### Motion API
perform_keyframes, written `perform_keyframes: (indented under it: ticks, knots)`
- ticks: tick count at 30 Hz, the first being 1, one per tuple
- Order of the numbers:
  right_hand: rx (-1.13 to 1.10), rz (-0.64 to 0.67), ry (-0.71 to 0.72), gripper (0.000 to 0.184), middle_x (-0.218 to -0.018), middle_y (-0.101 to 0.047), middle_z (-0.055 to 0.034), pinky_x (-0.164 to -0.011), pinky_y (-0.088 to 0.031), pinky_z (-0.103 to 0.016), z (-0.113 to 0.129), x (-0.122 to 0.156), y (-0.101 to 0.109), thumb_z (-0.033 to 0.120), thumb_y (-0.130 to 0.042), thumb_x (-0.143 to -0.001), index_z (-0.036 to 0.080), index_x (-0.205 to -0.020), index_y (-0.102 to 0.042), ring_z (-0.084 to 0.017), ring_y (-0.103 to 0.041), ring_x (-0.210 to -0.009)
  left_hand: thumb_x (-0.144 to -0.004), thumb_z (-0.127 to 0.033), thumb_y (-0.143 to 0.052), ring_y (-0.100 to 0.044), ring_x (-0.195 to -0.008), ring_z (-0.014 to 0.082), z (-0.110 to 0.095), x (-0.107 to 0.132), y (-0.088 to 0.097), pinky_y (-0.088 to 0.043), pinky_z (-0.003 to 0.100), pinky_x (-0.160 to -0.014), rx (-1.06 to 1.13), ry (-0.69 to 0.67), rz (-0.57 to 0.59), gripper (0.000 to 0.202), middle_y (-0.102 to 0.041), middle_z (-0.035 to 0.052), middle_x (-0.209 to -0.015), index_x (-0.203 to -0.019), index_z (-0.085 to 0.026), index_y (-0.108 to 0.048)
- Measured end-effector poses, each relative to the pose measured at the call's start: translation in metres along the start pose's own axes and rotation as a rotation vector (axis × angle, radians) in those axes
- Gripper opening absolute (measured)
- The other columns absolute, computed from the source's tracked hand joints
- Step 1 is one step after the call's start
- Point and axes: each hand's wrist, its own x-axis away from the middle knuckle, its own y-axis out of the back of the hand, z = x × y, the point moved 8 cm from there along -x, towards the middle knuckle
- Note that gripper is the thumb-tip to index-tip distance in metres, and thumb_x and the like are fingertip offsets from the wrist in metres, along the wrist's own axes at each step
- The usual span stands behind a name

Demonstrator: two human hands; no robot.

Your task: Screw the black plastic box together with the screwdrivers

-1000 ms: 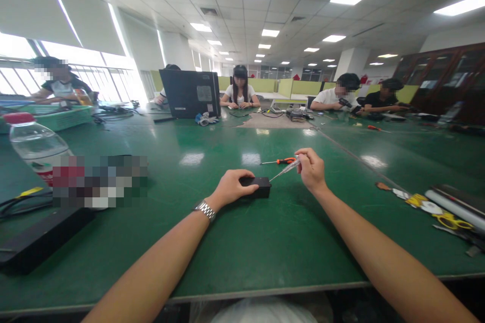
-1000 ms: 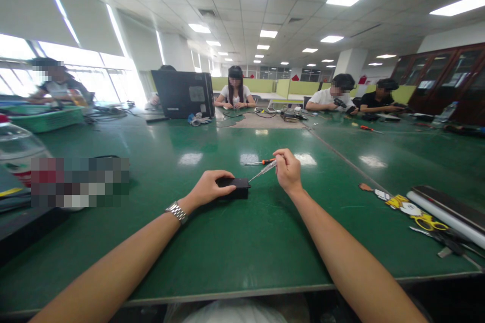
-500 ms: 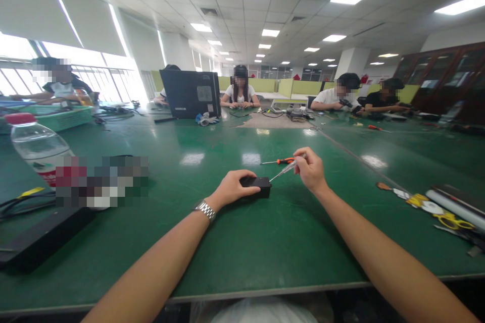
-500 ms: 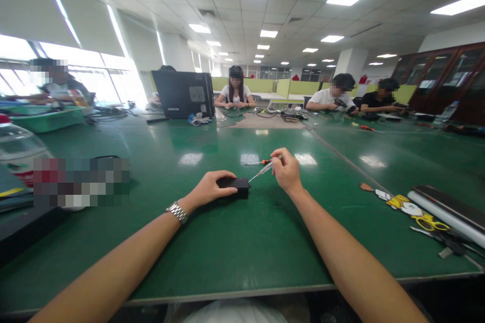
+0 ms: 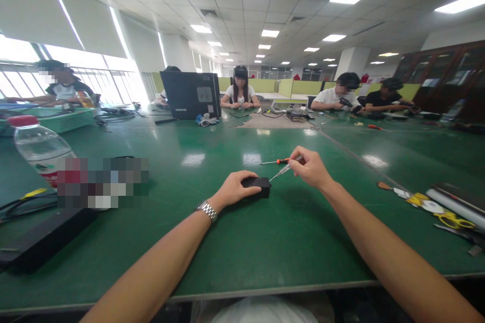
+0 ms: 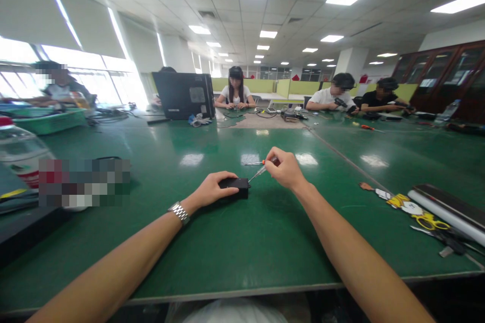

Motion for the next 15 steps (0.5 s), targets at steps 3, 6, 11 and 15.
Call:
perform_keyframes:
  ticks: [3,6,11,15]
  knots:
    - [0.239,0.045,0.169,0.005,-0.053,-0.052,0.0042,-0.05,-0.032,-0.021,0.038,0.004,-0.016,0.022,-0.053,-0.074,0.019,-0.071,-0.052,-0.01,-0.048,-0.049,-0.079,-0.043,-0.067,-0.062,-0.091,0.0229,-0.003,0.0,-0.001,-0.046,0.031,-0.083,0.005,-0.032,0.009,0.036,-0.068,0.0054,-0.101,-0.105,-0.018,-0.067]
    - [0.335,0.037,0.2,0.004,-0.057,-0.054,0.0035,-0.052,-0.031,-0.022,0.047,0.005,-0.024,0.021,-0.051,-0.074,0.019,-0.071,-0.052,-0.01,-0.048,-0.052,-0.079,-0.043,-0.066,-0.062,-0.089,0.0225,-0.003,0.0,0.0,-0.046,0.031,-0.081,-0.001,-0.042,0.012,0.035,-0.069,0.0049,-0.099,-0.104,-0.018,-0.067]
    - [0.129,0.135,-0.14,0.007,-0.061,-0.058,0.0014,-0.05,-0.036,-0.021,-0.016,0.003,-0.01,0.025,-0.049,-0.075,0.019,-0.072,-0.05,-0.011,-0.053,-0.051,-0.079,-0.045,-0.065,-0.062,-0.095,0.0242,-0.001,-0.001,0.0,-0.045,0.033,-0.085,0.009,-0.016,0.013,0.038,-0.068,0.0052,-0.105,-0.107,-0.019,-0.066]
    - [0.295,0.466,-0.374,0.02,-0.066,-0.063,-0.0013,-0.048,-0.036,-0.021,-0.071,0.016,-0.025,0.024,-0.038,-0.08,0.017,-0.072,-0.055,-0.011,-0.054,-0.05,-0.078,-0.046,-0.066,-0.062,-0.095,0.0245,0.002,-0.001,-0.001,-0.045,0.033,-0.085,0.021,0.005,0.005,0.041,-0.068,0.0054,-0.106,-0.108,-0.018,-0.065]
